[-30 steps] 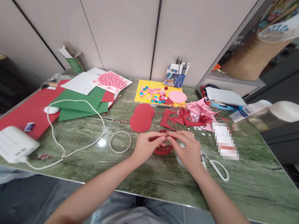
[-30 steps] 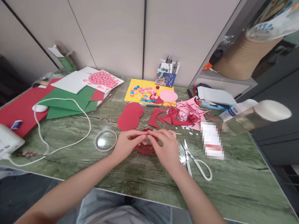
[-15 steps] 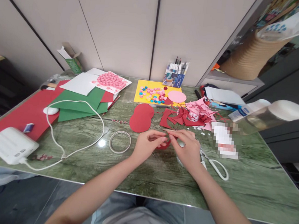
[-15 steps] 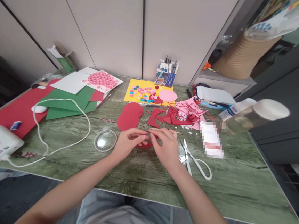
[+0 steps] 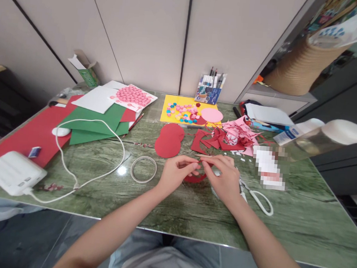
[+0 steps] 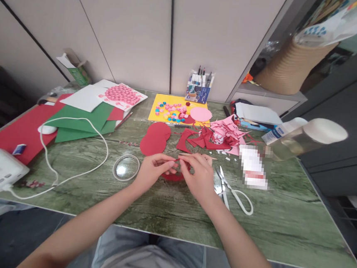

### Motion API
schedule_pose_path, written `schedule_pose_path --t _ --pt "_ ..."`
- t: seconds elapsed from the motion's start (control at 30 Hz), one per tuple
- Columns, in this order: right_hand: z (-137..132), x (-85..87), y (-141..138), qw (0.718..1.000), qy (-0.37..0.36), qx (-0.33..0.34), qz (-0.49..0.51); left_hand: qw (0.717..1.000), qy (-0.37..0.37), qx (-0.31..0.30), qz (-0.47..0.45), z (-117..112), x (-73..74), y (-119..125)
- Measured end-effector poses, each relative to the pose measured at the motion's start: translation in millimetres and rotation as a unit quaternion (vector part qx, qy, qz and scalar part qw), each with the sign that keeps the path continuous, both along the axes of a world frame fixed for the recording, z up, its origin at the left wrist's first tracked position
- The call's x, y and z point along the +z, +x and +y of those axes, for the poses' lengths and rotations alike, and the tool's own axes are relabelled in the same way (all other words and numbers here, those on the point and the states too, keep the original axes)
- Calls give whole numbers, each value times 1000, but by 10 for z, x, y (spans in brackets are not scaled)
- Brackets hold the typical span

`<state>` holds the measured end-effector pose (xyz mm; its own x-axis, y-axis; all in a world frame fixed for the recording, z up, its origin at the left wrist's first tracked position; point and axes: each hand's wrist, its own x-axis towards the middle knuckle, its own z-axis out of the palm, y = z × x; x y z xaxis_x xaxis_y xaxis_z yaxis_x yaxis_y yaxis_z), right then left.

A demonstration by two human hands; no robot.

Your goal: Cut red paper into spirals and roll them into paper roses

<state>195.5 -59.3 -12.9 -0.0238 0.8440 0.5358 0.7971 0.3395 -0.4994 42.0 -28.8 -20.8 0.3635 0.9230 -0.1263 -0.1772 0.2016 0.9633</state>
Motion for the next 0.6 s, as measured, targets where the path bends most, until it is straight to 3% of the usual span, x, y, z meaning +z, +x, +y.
schedule_pose_path --t 0.6 --pt "-2 22 34 998 -33 16 48 1000 7 -1 7 10 -11 -28"
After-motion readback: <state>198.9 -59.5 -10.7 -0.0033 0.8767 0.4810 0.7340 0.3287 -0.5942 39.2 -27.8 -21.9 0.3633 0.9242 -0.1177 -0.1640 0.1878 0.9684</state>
